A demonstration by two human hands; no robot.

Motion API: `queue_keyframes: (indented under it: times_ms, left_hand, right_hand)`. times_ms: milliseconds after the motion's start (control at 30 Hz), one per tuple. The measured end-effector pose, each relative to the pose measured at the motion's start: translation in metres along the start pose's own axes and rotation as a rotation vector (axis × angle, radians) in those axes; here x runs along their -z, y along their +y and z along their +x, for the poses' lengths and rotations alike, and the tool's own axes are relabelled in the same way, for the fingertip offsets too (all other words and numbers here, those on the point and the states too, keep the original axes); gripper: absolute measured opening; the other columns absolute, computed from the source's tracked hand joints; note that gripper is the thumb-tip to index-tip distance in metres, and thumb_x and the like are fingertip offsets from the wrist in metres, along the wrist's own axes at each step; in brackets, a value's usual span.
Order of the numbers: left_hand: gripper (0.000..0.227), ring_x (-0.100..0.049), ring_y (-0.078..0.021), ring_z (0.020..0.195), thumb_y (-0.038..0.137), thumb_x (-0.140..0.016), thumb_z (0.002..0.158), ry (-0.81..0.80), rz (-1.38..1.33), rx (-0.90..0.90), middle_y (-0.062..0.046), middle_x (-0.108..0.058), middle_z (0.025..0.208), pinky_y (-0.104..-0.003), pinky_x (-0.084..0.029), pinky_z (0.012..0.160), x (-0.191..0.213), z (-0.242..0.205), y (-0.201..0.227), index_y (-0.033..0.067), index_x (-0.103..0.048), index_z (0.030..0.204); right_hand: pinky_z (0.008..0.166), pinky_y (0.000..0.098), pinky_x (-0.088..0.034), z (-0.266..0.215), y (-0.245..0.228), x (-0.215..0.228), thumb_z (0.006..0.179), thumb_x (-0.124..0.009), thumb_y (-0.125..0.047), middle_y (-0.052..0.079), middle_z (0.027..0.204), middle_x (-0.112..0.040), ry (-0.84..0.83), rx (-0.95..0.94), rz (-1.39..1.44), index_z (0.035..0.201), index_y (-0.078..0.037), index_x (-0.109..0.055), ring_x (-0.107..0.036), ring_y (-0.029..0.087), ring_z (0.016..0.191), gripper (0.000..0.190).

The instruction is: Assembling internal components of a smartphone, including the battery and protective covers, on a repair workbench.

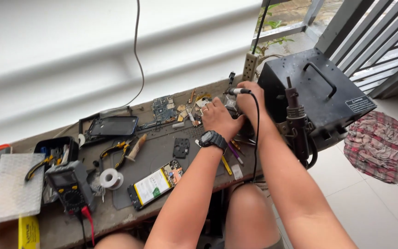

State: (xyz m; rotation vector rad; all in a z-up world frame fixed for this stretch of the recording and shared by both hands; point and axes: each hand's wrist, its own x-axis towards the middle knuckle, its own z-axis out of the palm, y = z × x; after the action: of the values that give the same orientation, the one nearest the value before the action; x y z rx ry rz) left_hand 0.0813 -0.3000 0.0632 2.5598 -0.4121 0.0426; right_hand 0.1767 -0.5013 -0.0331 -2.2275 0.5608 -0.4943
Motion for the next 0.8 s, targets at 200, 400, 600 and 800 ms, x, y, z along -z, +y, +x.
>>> queue_keyframes:
  times_ms: [200,400,600,800]
  left_hand:
    - [0.1,-0.061,-0.0471,0.124,0.06,-0.08,0.08,0.023,0.019,0.051,-0.028,-0.058,0.13,-0.055,-0.052,0.106,-0.017,0.012,-0.002,-0.0052,-0.043,0.147]
    - [0.112,-0.056,-0.0504,0.129,0.063,-0.079,0.081,0.029,0.024,0.082,-0.03,-0.057,0.135,-0.057,-0.05,0.109,-0.014,0.011,-0.003,-0.0084,-0.038,0.157]
    - [0.122,-0.055,-0.0518,0.139,0.074,-0.076,0.082,-0.113,0.058,0.046,-0.03,-0.055,0.147,-0.061,-0.045,0.115,0.005,0.013,-0.016,-0.004,-0.032,0.165]
    - [0.053,-0.073,-0.0476,0.11,0.021,-0.061,0.102,0.117,-0.168,-0.167,-0.022,-0.07,0.116,-0.055,-0.056,0.1,0.047,0.082,-0.046,-0.0075,-0.058,0.146]
  right_hand:
    - [0.092,0.0509,-0.064,-0.02,-0.051,0.013,0.086,-0.069,-0.006,0.013,0.1,-0.082,-0.079,-0.142,-0.118,0.104,-0.018,-0.085,-0.077,0.036,0.112,0.027]
    - [0.088,0.0556,-0.059,-0.031,-0.048,0.017,0.096,-0.059,-0.014,0.023,0.089,-0.073,0.129,-0.099,0.2,0.093,-0.003,-0.074,-0.074,0.046,0.104,0.019]
    - [0.04,0.0223,-0.038,-0.028,-0.054,-0.006,0.111,-0.056,-0.029,0.003,0.066,-0.053,0.24,-0.243,0.894,0.095,-0.006,-0.064,-0.049,0.011,0.044,0.029]
    - [0.063,0.0203,-0.056,-0.033,-0.068,0.008,0.112,-0.058,-0.017,0.008,0.09,-0.074,0.087,-0.393,1.169,0.127,0.0,-0.068,-0.07,0.011,0.072,0.025]
